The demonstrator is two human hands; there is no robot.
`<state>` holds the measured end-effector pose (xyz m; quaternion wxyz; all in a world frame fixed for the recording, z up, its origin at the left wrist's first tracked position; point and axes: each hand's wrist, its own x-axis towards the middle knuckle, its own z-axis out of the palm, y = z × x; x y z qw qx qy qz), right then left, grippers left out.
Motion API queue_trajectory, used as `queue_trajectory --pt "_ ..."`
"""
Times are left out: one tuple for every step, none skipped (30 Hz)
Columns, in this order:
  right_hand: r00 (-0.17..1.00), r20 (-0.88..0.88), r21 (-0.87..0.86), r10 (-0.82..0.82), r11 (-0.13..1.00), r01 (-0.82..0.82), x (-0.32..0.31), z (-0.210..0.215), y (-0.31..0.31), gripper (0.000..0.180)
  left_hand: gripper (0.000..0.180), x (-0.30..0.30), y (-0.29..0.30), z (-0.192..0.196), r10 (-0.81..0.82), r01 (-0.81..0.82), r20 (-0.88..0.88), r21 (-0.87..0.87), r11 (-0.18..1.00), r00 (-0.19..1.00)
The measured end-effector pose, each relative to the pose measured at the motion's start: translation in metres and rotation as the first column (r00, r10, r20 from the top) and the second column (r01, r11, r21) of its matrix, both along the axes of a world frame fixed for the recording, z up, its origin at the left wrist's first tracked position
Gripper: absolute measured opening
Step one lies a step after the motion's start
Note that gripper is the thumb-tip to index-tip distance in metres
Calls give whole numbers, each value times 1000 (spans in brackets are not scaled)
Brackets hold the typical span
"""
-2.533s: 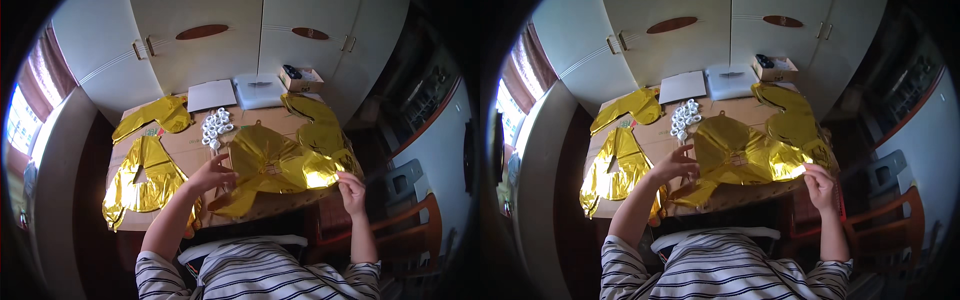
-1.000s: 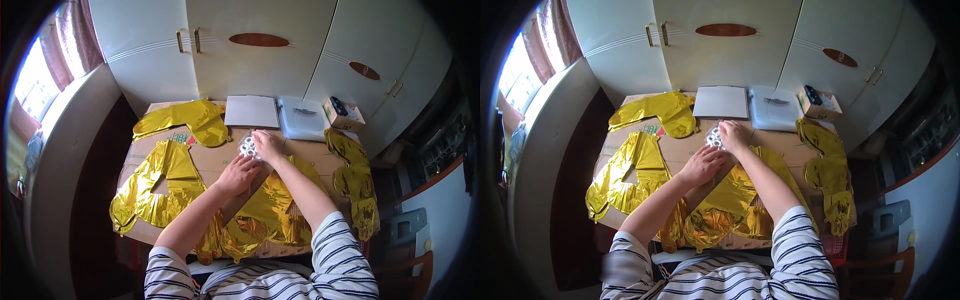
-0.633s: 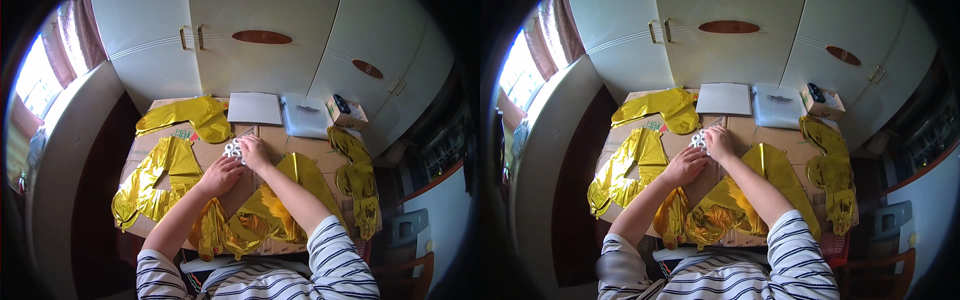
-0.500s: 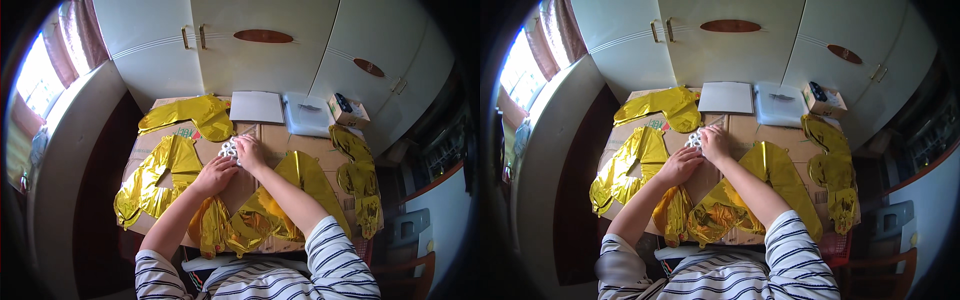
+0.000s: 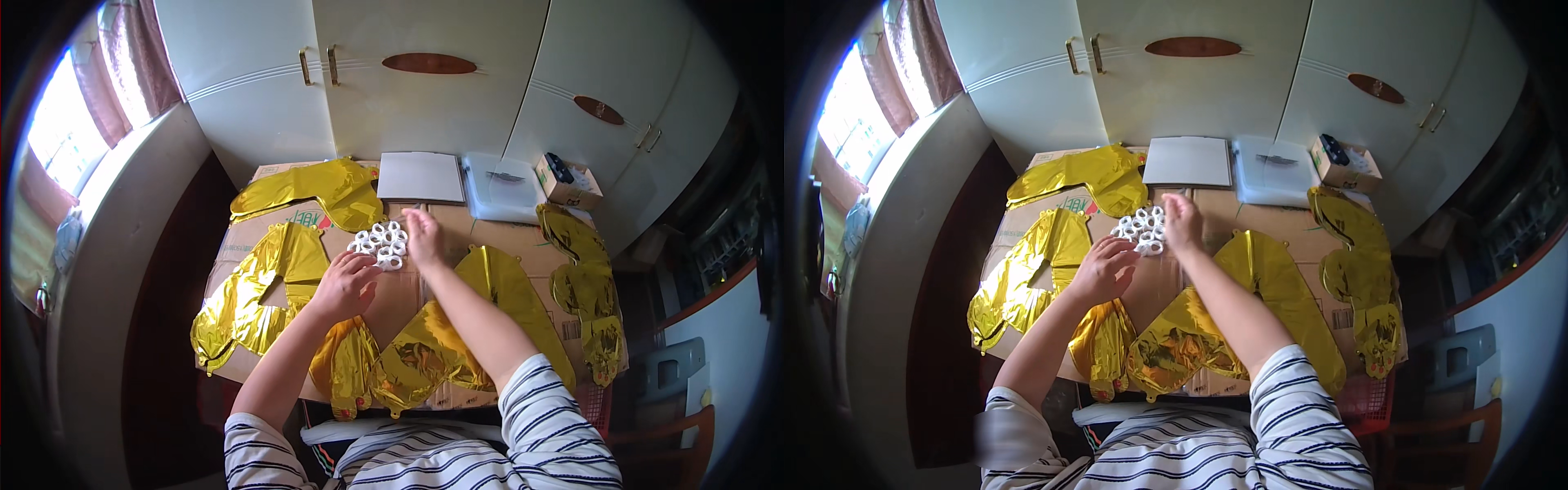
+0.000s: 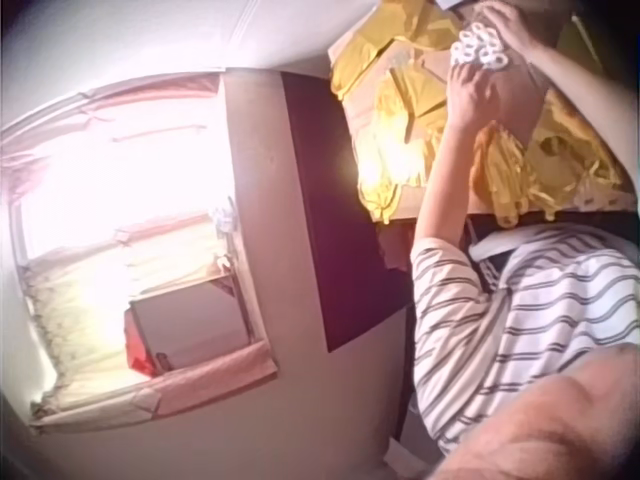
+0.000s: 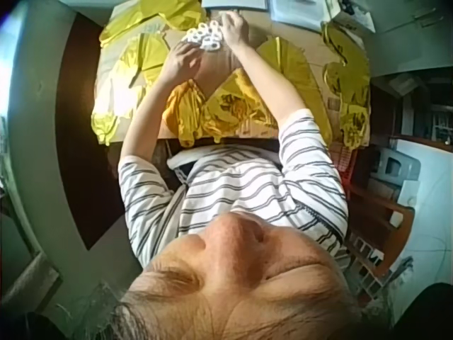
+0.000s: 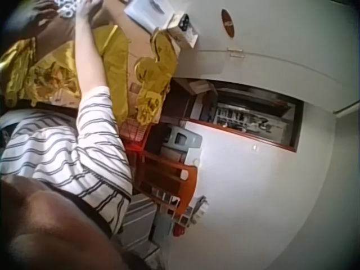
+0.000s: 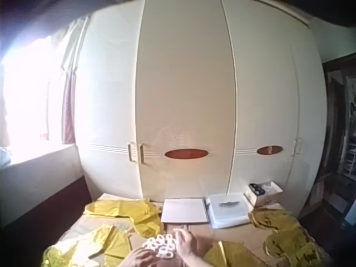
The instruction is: Folding and organizing gold foil balloons on a table.
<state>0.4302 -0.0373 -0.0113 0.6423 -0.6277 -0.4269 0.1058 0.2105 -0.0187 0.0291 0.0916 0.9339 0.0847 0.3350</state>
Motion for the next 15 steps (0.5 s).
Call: queue_trajectory --pt "999 20 -55 -46 997 47 14 4 -1 23 27 1 -3 2 10 -10 1 -10 1000 1000" --pt "990 137 -77 -36 996 46 28 8 -4 23 25 2 -5 4 21 -21 2 -20 1000 1000" --pt "967 254 -98 -24 994 50 41 12 -7 22 24 5 -9 6 16 -16 -1 -4 1000 1000" --pt "950 311 -187 -15 979 77 52 12 -7 21 23 10 -13 10 10 -9 -2 15 1000 1000" --pt "928 372 -234 -18 966 113 62 11 -9 19 22 16 -16 12 3 -3 -4 35 999 1000" --pt "903 430 -281 -13 949 147 70 10 -11 18 21 21 -19 11 -11 12 -28 17 1000 1000" --pt "873 487 -323 -6 928 186 77 9 -13 17 21 26 -21 12 -14 15 -29 15 1000 999" --pt "848 530 -278 -7 943 181 84 9 -16 17 21 31 -23 13 -20 21 -28 13 1000 999" --pt "875 483 -328 38 934 140 86 15 -21 17 22 35 -25 11 -27 27 -33 6 1000 999" --pt "899 429 -379 85 921 94 83 30 -29 17 23 32 -25 10 -26 26 -2 -1 1000 1000" --pt "920 371 -430 125 901 51 83 44 -40 17 23 28 -29 13 -21 21 2 -35 999 1000" --pt "923 354 -460 149 887 33 87 55 -55 18 23 24 -34 13 -38 38 4 -53 998 999" --pt "909 374 -480 184 877 20 93 65 -76 19 23 20 -40 13 -56 57 8 -74 996 998" --pt "899 369 -549 237 836 5 98 78 -102 20 23 13 -48 14 -76 66 -72 -141 988 994" --pt "885 361 -610 293 792 -14 101 87 -127 22 24 11 -59 11 -129 118 -65 -155 981 990"
